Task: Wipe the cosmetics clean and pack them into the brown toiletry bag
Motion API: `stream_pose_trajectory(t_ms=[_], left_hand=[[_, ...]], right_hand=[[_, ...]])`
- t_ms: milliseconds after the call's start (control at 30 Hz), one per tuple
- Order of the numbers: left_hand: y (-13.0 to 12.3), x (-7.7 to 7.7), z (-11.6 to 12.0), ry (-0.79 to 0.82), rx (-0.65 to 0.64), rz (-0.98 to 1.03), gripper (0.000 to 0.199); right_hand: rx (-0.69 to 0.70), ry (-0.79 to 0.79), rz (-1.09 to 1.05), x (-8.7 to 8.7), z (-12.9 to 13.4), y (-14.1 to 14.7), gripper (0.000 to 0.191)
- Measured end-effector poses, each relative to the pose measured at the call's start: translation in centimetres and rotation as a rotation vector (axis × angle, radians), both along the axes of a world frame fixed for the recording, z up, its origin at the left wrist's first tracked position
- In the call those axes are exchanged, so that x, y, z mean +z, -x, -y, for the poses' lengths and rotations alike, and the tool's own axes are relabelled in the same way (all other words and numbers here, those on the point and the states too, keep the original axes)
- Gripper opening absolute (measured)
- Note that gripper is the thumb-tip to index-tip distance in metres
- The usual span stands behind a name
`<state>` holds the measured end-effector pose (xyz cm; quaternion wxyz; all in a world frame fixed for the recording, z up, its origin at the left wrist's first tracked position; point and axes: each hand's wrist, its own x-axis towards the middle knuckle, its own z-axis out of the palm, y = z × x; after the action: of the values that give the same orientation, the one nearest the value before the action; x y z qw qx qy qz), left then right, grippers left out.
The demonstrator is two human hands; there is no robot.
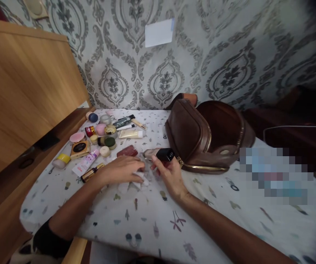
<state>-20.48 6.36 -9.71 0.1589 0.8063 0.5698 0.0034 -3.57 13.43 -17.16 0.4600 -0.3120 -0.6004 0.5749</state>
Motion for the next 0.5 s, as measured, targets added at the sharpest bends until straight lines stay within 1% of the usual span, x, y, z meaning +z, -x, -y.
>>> stream_pose_trajectory(t_ms=[67,100,233,300,433,500], left_hand=[[-0.14,-0.08,0.01,0.005,-0.017,0.009,0.009],[-0.16,-0.11,-0.01,0.002,-0.015,0.026,0.008],[0.03,-0.21,-0.25,-0.038,0.066,0.075,0.013],[0.16,-0.34,-0.43,-0.064,0.097,0.061,0.013],[0.23,-0.51,-0.67,-0.075,0.113,0.022,0.01],[0.11,-0.37,-0.66,-0.078,0.119,0.009,0.012]], right_hand=[[-0.002,0.017,-0.005,-0.11,-0.16,0.06,0.036],[0.001,0.02,-0.008,-0.16,-0.2,0.09,0.037],[0.017,0.012,-0.039,-0.31,-0.19,0.22,0.041],[0.016,-0.034,-0.035,-0.33,-0.13,0.2,0.04],[-0.003,-0.185,0.041,-0.34,-0.05,0.0,0.04],[0.006,-0.217,0.065,-0.5,-0.1,-0.05,0.041]])
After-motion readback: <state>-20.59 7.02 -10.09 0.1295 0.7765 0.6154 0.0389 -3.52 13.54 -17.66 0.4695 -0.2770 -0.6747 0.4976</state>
